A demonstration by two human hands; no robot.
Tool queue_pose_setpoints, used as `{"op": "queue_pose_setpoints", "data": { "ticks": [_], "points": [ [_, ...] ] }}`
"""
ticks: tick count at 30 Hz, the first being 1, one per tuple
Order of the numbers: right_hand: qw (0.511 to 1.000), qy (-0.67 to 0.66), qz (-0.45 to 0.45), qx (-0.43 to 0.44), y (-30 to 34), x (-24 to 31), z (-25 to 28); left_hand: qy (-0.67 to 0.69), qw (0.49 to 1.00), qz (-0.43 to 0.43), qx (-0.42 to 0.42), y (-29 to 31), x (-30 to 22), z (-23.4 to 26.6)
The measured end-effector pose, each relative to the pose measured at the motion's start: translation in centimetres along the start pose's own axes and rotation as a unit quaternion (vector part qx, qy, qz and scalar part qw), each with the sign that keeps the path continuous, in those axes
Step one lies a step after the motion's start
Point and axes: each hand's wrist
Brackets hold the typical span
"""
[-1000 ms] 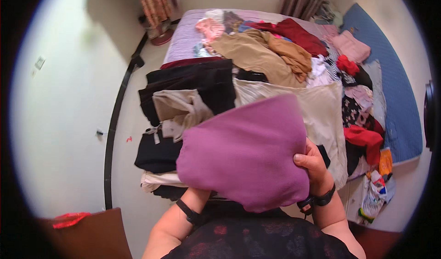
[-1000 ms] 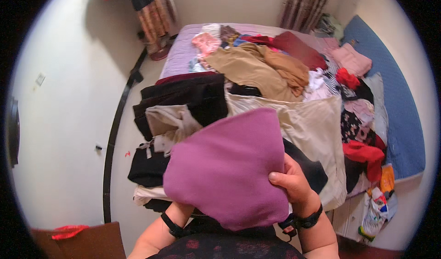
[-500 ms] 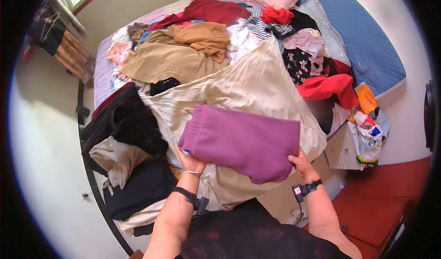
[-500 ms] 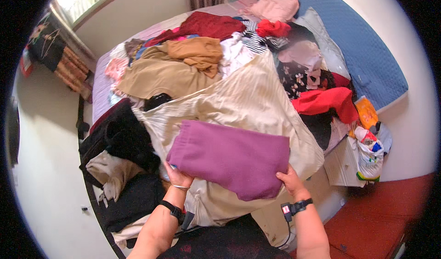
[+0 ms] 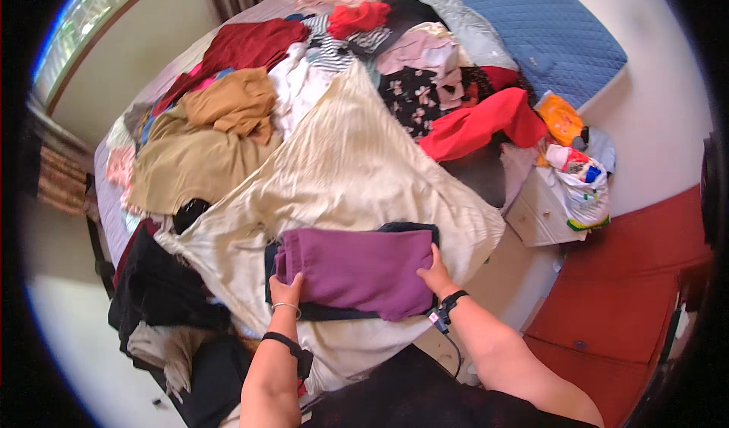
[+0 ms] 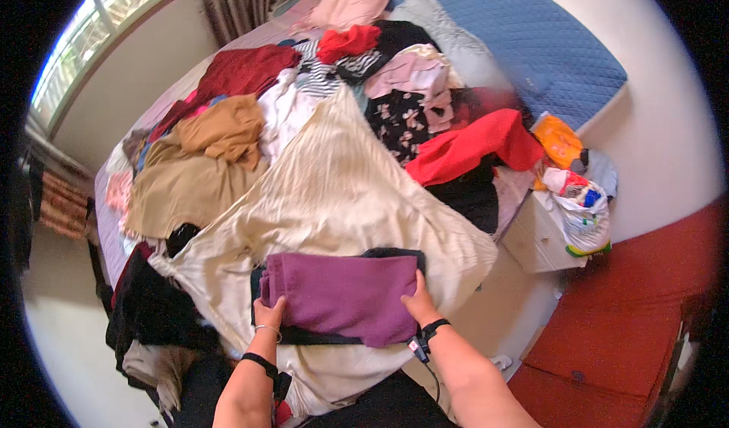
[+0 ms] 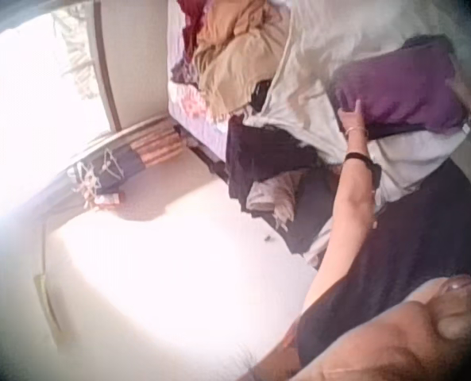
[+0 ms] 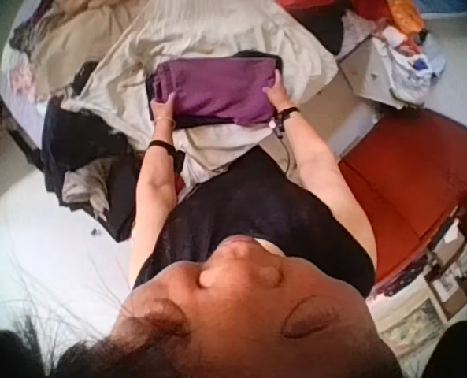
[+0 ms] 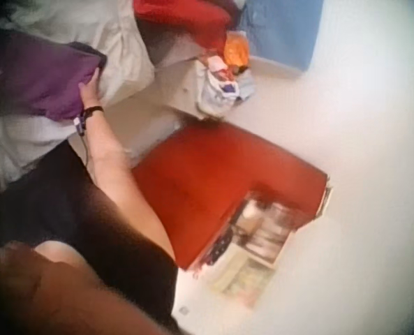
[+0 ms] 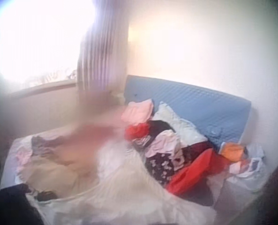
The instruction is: Fold various items of clothing on a bed.
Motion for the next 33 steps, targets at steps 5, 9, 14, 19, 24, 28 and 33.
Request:
{"op": "queue_pose_setpoints", "data": {
  "ticks": [5,9,14,19,24,28,33],
  "points": [
    [0.998,-0.015,0.061,0.018,0.8,0.5,0.3,0.051,0.994,-0.088,0.037,-0.1,0.8,1.2],
    [0.997,0.044,0.063,-0.02,1.4,0.7,-0.4,-0.023,0.995,0.027,0.094,1.2,1.2,2.6],
    [0.905,0.291,0.281,-0.131,2.6,3.1,-3.0,-0.091,0.943,-0.32,0.012,2.3,-3.9,0.3],
    [0.893,0.361,0.267,-0.03,2.0,3.9,-4.9,-0.266,0.877,-0.356,0.185,3.7,-6.2,-3.0],
    [0.892,0.369,0.262,-0.002,-0.4,3.2,-5.7,-0.326,0.865,-0.321,0.206,0.6,-2.9,-2.6],
    [0.889,0.369,0.272,-0.001,-1.9,2.1,-7.1,-0.356,0.856,-0.325,0.188,-0.6,-1.2,-4.4],
    [0.886,0.362,0.288,-0.02,-2.9,1.4,-8.0,-0.348,0.857,-0.322,0.199,-1.0,-0.8,-5.3]
  ]
}}
Point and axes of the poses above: each hand's wrist, its own y-axis away from the middle knuckle, its own z-axis out of the back of the hand, x = y × z, and after that the axes turned 11 degrees about -z, right-handed
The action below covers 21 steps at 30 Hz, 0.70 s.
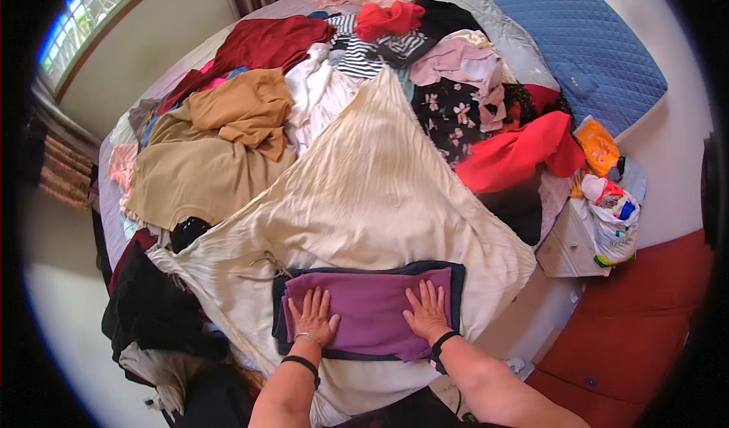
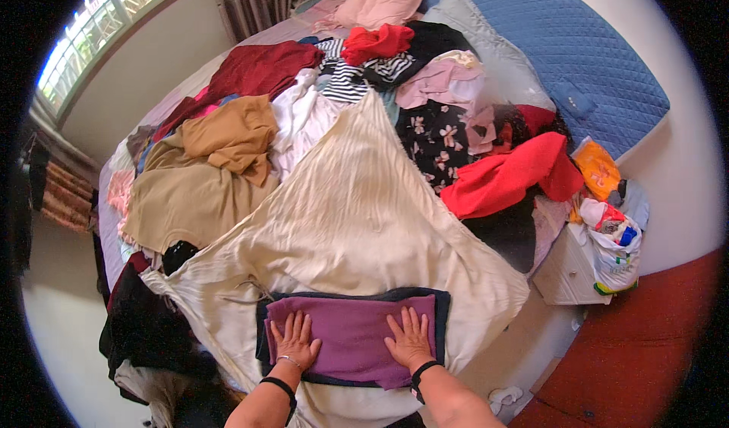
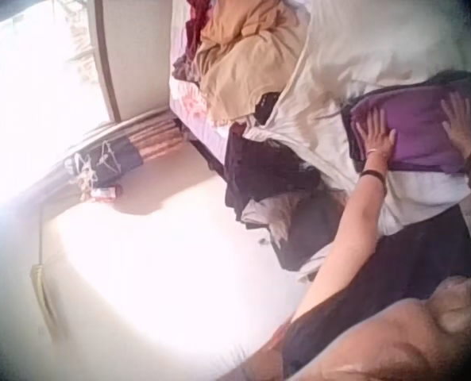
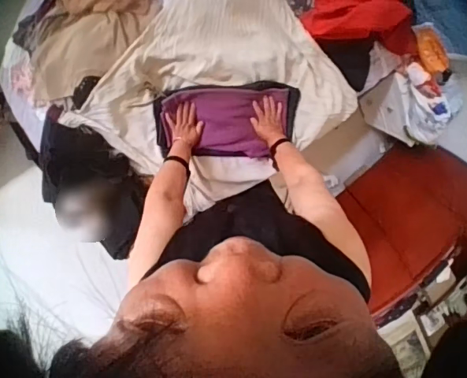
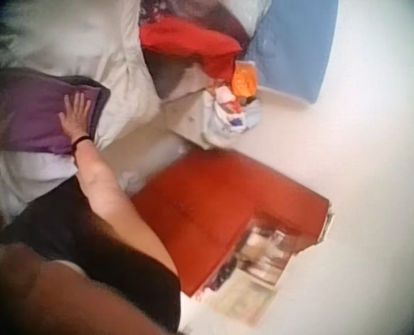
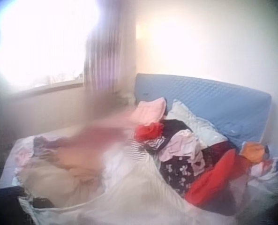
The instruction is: Fold various items of clothing on a bed.
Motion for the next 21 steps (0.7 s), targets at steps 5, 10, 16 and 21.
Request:
{"op": "queue_pose_setpoints", "data": {
  "ticks": [5,10,16,21],
  "points": [
    [1.0,0.006,0.017,-0.001,1.1,0.5,1.2,-0.006,1.0,-0.012,-0.024,1.8,0.4,1.2],
    [0.998,0.038,0.005,0.042,2.2,0.5,2.3,0.036,0.997,-0.063,-0.01,4.1,1.3,2.5],
    [0.997,0.044,0.029,0.061,2.3,0.8,4.2,0.057,0.986,-0.093,-0.122,4.4,4.1,5.0],
    [0.938,-0.032,0.137,0.316,-4.2,0.6,14.3,0.106,0.956,0.187,-0.197,0.7,15.1,6.8]
  ]
}}
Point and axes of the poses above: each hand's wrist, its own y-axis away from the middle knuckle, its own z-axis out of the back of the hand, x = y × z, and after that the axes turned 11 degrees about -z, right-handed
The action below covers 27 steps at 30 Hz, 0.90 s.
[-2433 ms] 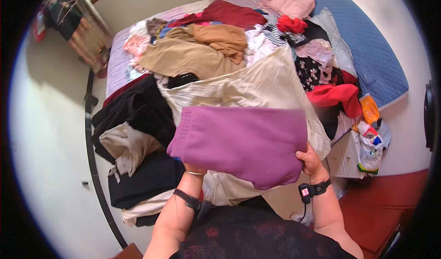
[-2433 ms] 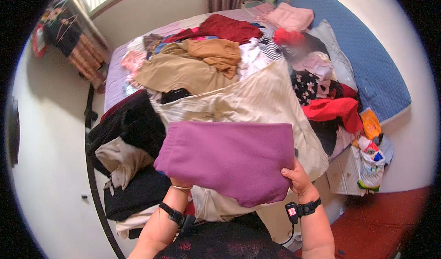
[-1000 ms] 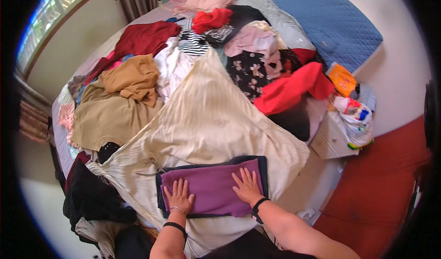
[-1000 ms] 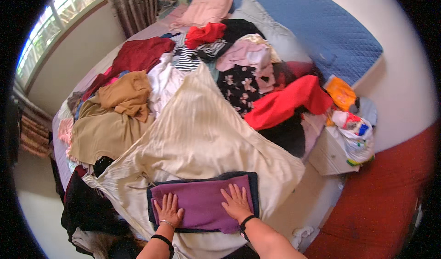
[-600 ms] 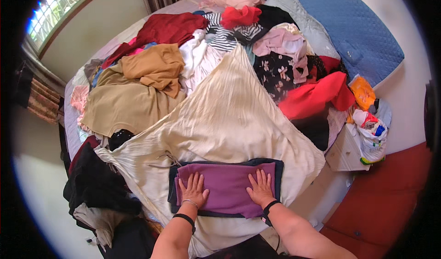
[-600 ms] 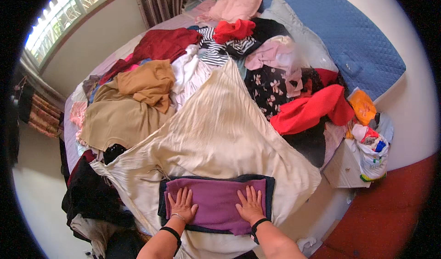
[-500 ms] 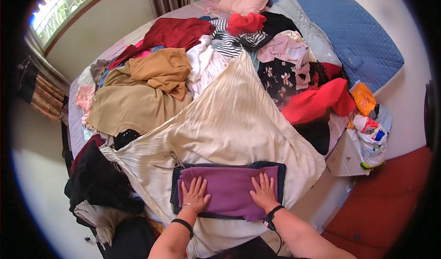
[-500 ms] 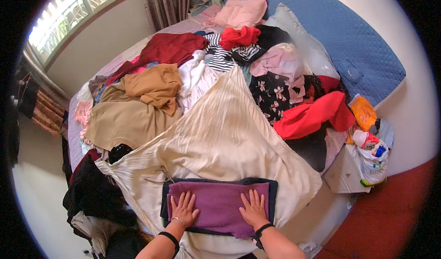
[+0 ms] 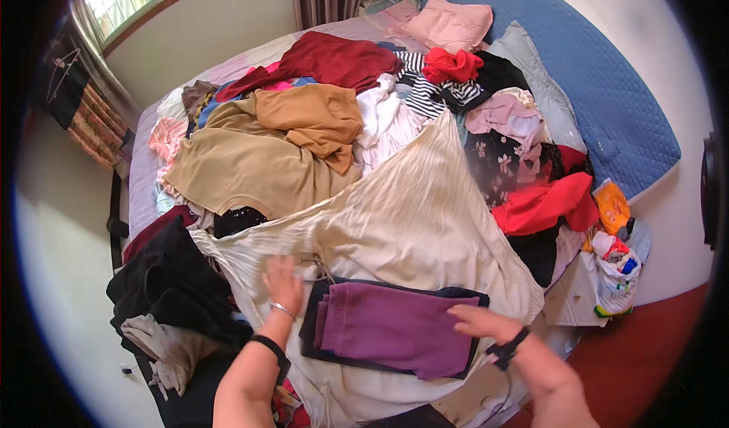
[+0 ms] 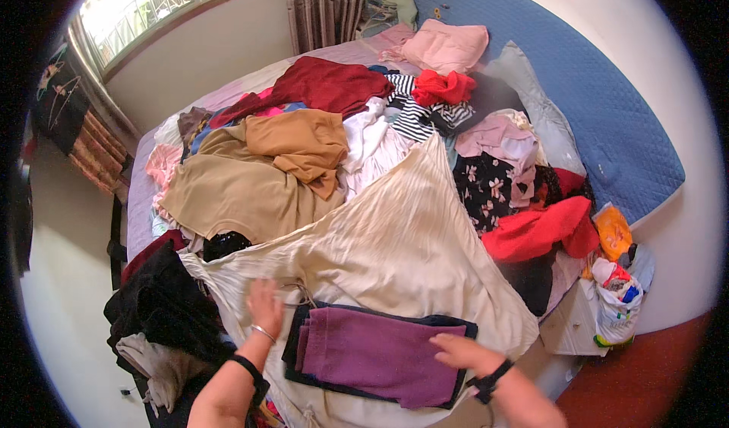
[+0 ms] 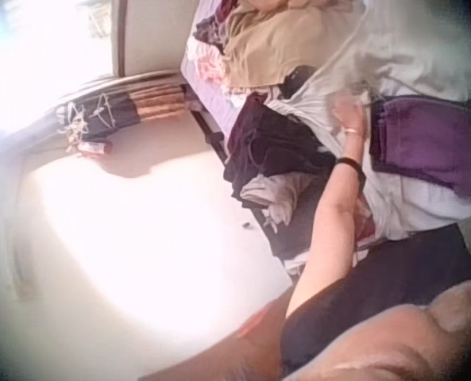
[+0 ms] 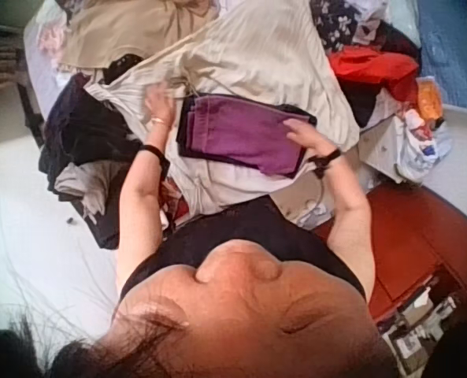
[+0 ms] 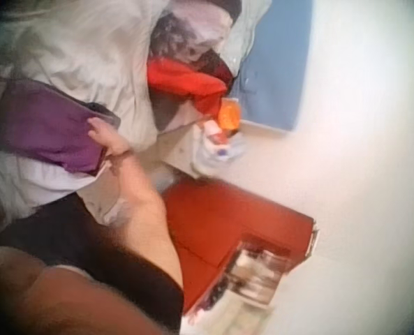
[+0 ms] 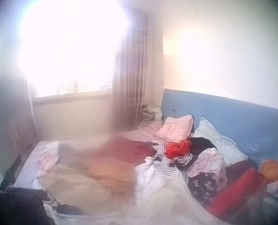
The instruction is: Fold various items of clothing on a bed.
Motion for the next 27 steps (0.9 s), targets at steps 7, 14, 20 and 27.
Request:
{"op": "queue_pose_setpoints", "data": {
  "ticks": [7,14,20,27],
  "points": [
    [0.981,0.103,-0.023,-0.161,3.5,5.8,22.1,-0.005,0.905,0.419,-0.072,-9.2,9.4,-4.9],
    [0.907,0.258,-0.109,-0.313,-6.3,9.3,40.2,-0.14,0.921,0.326,-0.162,-9.2,12.8,-11.4],
    [0.866,0.305,0.116,-0.378,-33.4,12.3,45.3,-0.125,0.92,0.341,-0.147,-10.3,12.1,-9.8],
    [0.855,0.389,0.005,-0.342,-53.9,19.4,40.3,-0.074,0.914,0.392,-0.075,-11.2,12.4,-9.7]
  ]
}}
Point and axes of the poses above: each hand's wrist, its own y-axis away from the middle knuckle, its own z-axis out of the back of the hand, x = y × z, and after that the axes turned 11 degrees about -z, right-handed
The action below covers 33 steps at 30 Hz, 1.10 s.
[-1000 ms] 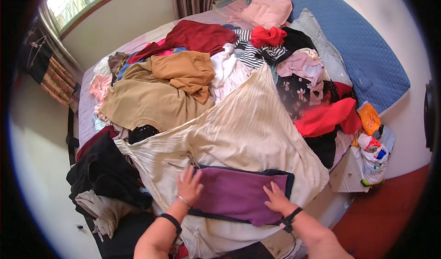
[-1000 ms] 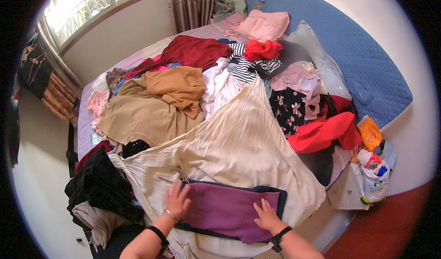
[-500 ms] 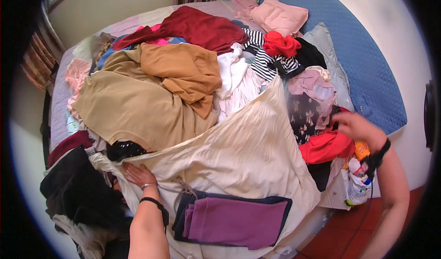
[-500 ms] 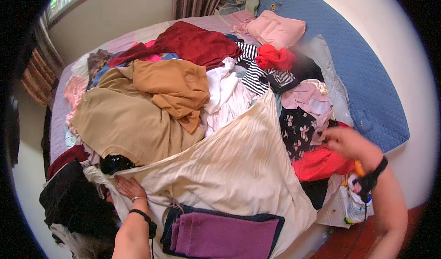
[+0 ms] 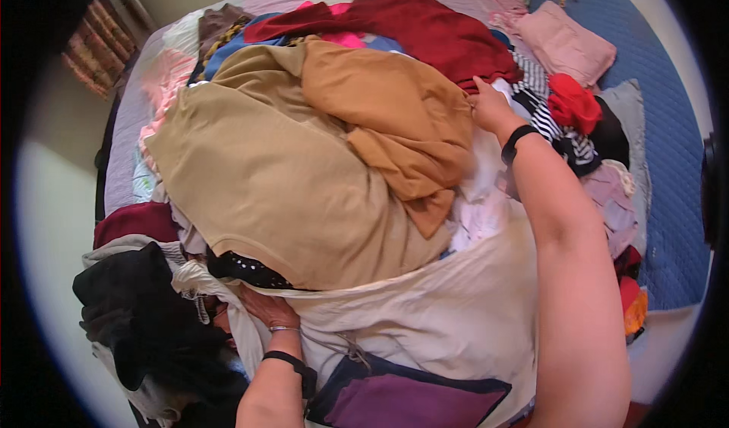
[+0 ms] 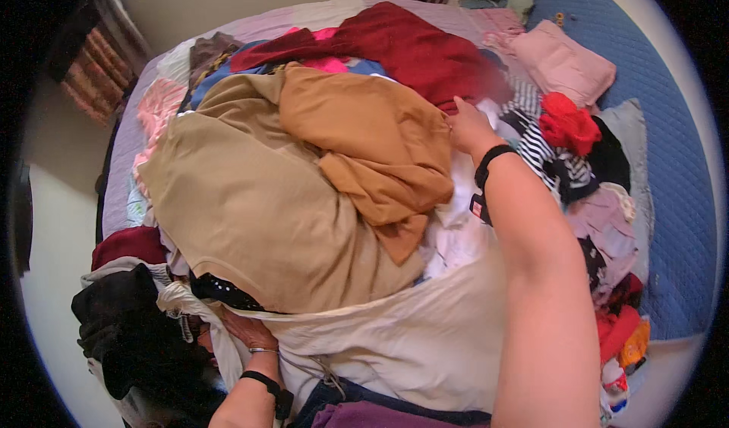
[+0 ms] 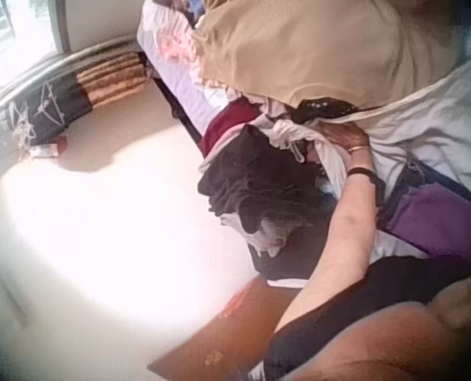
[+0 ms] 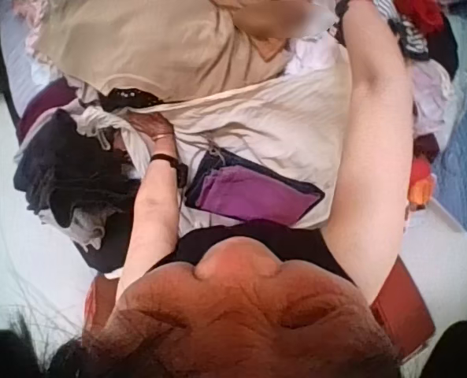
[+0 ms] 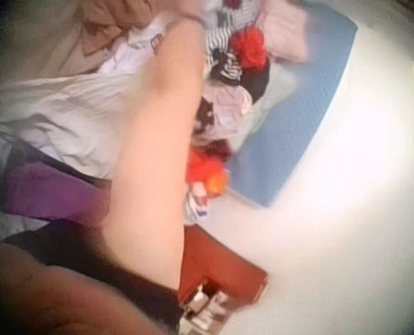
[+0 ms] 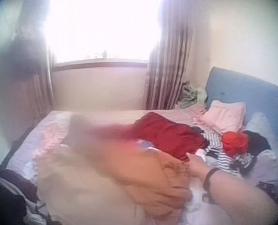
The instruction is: Fold various items of clothing on a bed.
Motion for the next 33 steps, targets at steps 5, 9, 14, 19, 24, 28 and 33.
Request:
{"op": "queue_pose_setpoints", "data": {
  "ticks": [5,9,14,19,24,28,33],
  "points": [
    [0.993,-0.002,-0.076,-0.087,-2.0,3.8,-4.6,-0.022,0.999,0.02,-0.013,0.3,0.5,-1.1],
    [0.978,-0.082,-0.113,-0.153,-4.5,2.7,-3.2,-0.013,0.999,-0.034,0.0,0.6,0.6,-0.9],
    [0.741,-0.58,-0.21,-0.265,-1.6,-0.3,5.4,0.03,0.999,-0.032,-0.032,0.6,0.6,-0.4],
    [0.421,-0.898,0.12,-0.043,18.0,-1.2,15.7,0.044,0.995,-0.039,-0.076,0.3,0.2,-0.1],
    [0.348,-0.838,0.365,0.209,38.5,1.4,17.8,0.039,0.995,-0.037,-0.086,0.9,0.7,-0.3],
    [0.109,-0.823,0.475,0.292,50.7,3.0,14.4,0.065,0.988,-0.084,-0.11,1.6,1.4,-0.9],
    [0.203,-0.934,-0.137,0.26,63.2,5.2,14.9,0.015,0.993,-0.118,0.015,0.7,2.4,1.3]
  ]
}}
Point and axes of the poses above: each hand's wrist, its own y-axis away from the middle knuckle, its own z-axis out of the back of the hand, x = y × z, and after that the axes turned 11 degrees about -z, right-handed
